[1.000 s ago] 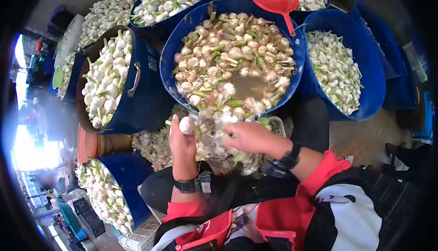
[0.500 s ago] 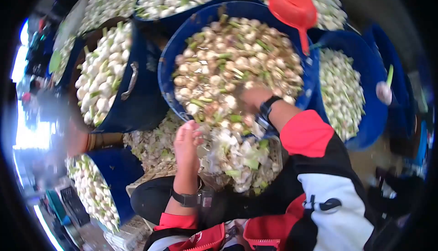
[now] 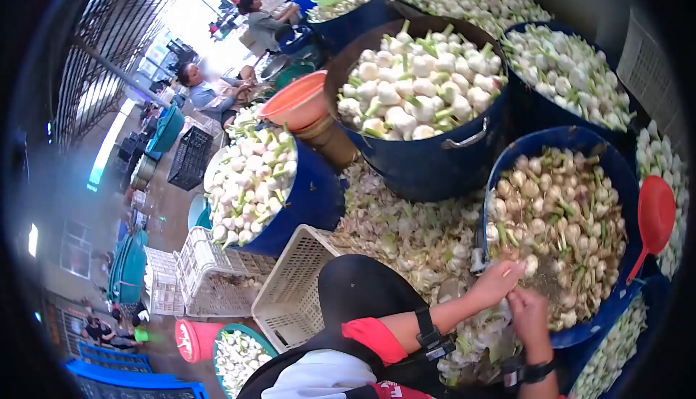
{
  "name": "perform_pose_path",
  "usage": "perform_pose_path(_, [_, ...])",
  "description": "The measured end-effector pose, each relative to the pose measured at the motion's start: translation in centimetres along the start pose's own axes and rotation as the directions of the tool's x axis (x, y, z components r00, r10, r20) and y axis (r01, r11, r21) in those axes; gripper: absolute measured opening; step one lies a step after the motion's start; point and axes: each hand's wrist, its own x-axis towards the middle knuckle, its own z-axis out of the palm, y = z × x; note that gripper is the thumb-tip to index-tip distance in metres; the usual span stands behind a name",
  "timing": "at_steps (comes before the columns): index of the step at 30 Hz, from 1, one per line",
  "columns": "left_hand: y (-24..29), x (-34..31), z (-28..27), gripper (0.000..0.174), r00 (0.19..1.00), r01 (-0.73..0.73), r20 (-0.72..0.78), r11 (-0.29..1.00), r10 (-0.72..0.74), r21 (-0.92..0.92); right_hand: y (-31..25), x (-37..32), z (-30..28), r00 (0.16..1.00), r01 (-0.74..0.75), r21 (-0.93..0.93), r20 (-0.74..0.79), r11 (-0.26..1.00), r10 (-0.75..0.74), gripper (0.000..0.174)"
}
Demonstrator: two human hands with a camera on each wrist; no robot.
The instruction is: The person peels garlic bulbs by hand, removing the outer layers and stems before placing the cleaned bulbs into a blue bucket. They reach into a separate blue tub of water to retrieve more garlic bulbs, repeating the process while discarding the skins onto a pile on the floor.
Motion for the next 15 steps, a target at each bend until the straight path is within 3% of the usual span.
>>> perform_pose_path(1, [1.2, -0.2, -1.2, 0.045, 0.997, 0.052, 0.044, 0.989, -0.059, 0.137, -1.7, -0.5, 0.6, 0.997, 0.063, -0.075, -0.027, 0.995, -0.065, 0.011])
perform_pose_path(3, [1.5, -0.5, -2.2, 0.044, 0.996, 0.058, 0.06, 0.986, -0.068, 0.157, -2.0, -1.0, 1.8, 0.98, 0.183, -0.333, -0.014, 0.925, -0.199, 0.012])
perform_pose_path(5, [0.4, -1.1, -2.8, 0.043, 0.993, 0.078, 0.071, 0.982, -0.091, 0.17, -2.2, -1.4, 2.8, 0.977, 0.19, -0.342, -0.027, 0.92, -0.211, 0.013])
perform_pose_path(7, [-2.5, -0.1, -2.4, 0.037, 0.973, -0.229, 0.072, 0.946, 0.218, 0.231, -2.2, -1.5, 3.6, 0.976, 0.186, -0.357, -0.041, 0.915, -0.215, 0.014])
perform_pose_path(9, [-1.6, -0.6, -2.2, 0.034, 0.98, -0.198, 0.024, 0.953, 0.198, 0.227, -1.6, -1.4, 3.7, 0.992, 0.062, -0.243, -0.088, 0.968, -0.086, 0.019])
perform_pose_path(10, [-1.1, -0.7, -2.1, 0.033, 0.999, -0.011, 0.047, 0.998, 0.008, 0.055, -1.6, -1.3, 3.4, 0.991, 0.072, -0.253, -0.088, 0.965, -0.097, 0.019])
perform_pose_path(11, [-0.1, -0.9, -2.1, 0.032, 0.979, 0.185, 0.106, 0.977, -0.173, -0.11, -1.6, -1.2, 3.1, 0.968, -0.232, 0.151, -0.06, 0.961, 0.243, 0.02])
perform_pose_path(12, [1.2, -1.4, -2.5, 0.032, 0.981, 0.172, 0.107, 0.979, -0.16, -0.113, -1.6, -1.0, 2.9, 0.849, -0.491, 0.507, 0.097, 0.708, 0.52, 0.022])
perform_pose_path(13, [2.4, -2.0, -2.9, 0.03, 0.95, 0.282, 0.188, 0.944, -0.25, -0.171, -1.6, -1.1, 2.7, 0.853, -0.484, 0.506, 0.088, 0.714, 0.515, 0.022])
perform_pose_path(14, [3.2, -2.4, -3.1, 0.03, 0.902, 0.396, 0.275, 0.892, -0.334, -0.216, -1.5, -1.4, 2.5, 0.822, -0.487, 0.655, 0.122, 0.577, 0.556, 0.024])
perform_pose_path(15, [1.9, -1.9, -2.7, 0.03, 0.901, 0.394, 0.283, 0.894, -0.329, -0.215, -1.4, -1.7, 2.3, 0.791, -0.47, 0.779, 0.164, 0.415, 0.589, 0.025])
